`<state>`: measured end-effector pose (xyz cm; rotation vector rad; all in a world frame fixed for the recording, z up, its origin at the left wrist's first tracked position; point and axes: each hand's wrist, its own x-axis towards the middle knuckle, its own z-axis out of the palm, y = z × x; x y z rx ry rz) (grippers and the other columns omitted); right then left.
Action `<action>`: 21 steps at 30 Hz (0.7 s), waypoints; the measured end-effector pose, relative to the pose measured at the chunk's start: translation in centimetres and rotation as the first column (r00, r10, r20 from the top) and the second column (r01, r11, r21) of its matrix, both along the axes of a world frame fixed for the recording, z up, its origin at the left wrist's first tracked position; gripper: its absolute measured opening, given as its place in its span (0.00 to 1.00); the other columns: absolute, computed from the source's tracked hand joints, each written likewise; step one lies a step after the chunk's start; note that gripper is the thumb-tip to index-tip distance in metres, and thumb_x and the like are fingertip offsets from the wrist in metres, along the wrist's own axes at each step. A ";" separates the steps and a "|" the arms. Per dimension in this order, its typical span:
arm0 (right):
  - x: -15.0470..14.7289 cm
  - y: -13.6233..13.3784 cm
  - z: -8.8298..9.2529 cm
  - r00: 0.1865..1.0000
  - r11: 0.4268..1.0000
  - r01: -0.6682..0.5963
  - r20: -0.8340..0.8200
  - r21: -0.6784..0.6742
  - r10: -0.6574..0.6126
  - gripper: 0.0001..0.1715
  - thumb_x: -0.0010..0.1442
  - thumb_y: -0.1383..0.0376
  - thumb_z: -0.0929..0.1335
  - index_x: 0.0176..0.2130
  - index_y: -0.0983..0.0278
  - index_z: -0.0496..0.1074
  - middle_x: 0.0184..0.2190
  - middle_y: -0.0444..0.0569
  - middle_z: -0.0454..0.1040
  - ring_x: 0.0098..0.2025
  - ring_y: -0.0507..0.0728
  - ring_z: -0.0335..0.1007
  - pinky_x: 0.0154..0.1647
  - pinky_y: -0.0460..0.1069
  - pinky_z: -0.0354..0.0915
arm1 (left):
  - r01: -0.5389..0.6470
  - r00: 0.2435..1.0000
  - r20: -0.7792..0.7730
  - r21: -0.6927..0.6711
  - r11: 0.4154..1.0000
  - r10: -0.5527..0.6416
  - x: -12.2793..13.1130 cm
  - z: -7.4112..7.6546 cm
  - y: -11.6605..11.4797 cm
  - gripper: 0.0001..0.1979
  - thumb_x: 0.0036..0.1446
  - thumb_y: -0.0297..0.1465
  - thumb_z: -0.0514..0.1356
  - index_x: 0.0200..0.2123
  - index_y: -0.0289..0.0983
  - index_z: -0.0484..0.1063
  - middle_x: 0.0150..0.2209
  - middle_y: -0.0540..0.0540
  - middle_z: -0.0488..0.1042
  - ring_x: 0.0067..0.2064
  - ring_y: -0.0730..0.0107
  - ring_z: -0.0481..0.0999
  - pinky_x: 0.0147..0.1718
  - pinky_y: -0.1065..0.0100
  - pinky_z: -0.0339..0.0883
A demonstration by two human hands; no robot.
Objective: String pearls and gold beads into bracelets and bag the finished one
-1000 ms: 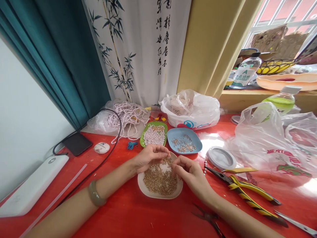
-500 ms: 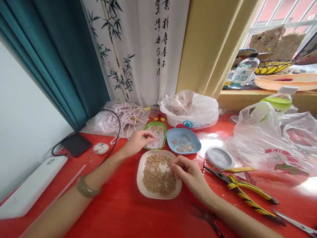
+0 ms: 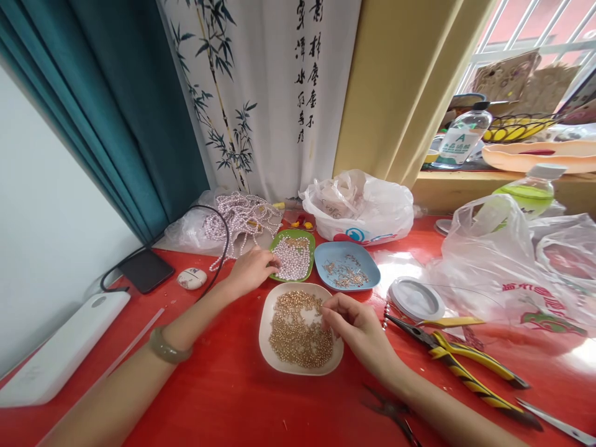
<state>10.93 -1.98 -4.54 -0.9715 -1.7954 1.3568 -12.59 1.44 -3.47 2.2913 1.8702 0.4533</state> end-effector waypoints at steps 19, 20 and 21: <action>0.0 0.0 0.0 1.000 1.000 -0.003 -0.012 -0.008 0.003 0.08 0.54 0.65 0.62 0.25 0.64 0.65 0.18 0.42 0.66 0.21 0.49 0.60 0.22 0.45 0.57 | 0.045 0.769 0.637 -0.137 0.990 0.053 2.9 -0.2 -0.5 0.10 0.50 0.34 0.57 0.35 0.34 0.71 0.34 0.44 0.75 0.32 0.70 0.72 0.28 0.71 0.62; 0.0 -0.1 0.0 1.000 1.000 -0.004 -0.016 -0.013 0.003 0.08 0.54 0.65 0.62 0.25 0.64 0.65 0.18 0.42 0.66 0.21 0.49 0.60 0.22 0.45 0.57 | 0.131 0.640 0.764 -0.206 0.970 0.076 3.6 -0.1 -0.9 0.11 0.49 0.34 0.59 0.34 0.33 0.71 0.33 0.44 0.75 0.32 0.71 0.72 0.27 0.72 0.62; 0.0 -0.1 0.0 1.000 1.000 -0.002 -0.020 -0.016 0.002 0.08 0.54 0.65 0.62 0.24 0.64 0.65 0.18 0.42 0.66 0.21 0.49 0.60 0.22 0.45 0.56 | 0.190 0.541 0.833 -0.254 0.948 0.115 4.2 -0.1 -1.4 0.11 0.47 0.34 0.60 0.33 0.33 0.71 0.32 0.44 0.75 0.30 0.72 0.71 0.26 0.72 0.62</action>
